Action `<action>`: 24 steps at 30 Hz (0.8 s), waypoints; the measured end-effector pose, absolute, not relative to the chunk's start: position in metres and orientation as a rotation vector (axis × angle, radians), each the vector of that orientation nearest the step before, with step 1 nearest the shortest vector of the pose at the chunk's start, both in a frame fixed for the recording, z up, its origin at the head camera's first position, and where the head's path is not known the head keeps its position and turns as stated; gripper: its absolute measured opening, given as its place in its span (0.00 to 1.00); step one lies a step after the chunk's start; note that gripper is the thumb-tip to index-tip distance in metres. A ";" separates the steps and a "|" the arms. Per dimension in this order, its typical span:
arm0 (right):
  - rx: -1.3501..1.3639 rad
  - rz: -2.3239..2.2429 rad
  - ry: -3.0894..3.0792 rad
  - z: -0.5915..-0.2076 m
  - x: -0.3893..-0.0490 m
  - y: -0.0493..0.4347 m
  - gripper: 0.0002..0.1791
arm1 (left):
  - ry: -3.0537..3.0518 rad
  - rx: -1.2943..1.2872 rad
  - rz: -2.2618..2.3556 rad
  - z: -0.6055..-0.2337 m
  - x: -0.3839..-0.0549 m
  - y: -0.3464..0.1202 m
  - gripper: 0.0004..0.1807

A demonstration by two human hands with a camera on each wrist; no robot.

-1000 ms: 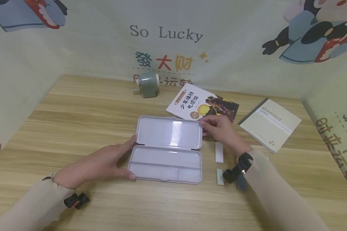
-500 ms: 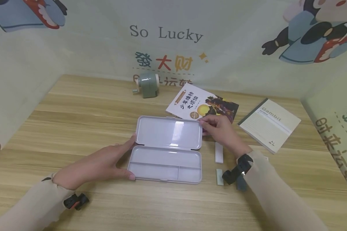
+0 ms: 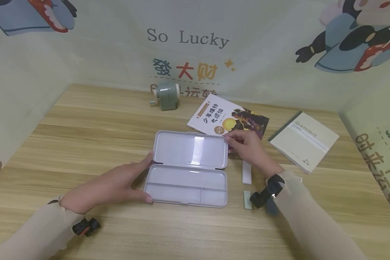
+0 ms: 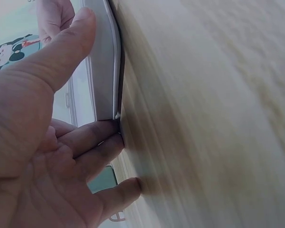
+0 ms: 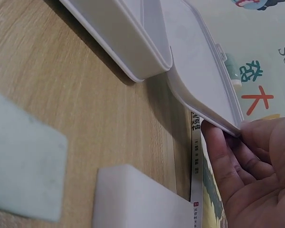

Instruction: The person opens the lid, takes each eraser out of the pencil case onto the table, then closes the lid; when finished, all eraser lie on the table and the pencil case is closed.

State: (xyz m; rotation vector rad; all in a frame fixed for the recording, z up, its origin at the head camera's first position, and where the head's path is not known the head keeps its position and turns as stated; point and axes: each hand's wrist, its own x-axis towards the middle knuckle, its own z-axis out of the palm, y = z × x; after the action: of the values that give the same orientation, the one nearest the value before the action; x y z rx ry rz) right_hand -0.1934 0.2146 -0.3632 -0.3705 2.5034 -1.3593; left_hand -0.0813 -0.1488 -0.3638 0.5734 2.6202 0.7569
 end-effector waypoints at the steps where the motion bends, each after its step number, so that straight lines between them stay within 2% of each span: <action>1: -0.374 -1.365 2.500 -0.363 -0.193 0.215 0.17 | 2.619 0.573 0.759 -0.364 -0.081 -0.149 0.68; 15: -0.384 -1.273 2.525 -0.360 -0.194 0.217 0.18 | 2.613 0.577 0.778 -0.364 -0.081 -0.149 0.69; 24: -0.454 -1.365 2.550 -0.357 -0.189 0.216 0.18 | 2.618 0.568 0.759 -0.364 -0.081 -0.148 0.68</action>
State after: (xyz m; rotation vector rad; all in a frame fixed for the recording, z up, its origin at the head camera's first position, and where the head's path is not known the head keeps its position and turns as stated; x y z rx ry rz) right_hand -0.1890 0.2164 -0.3570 -0.4542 2.5497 -1.3652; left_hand -0.0807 -0.1485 -0.3637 0.5678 2.6185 0.7593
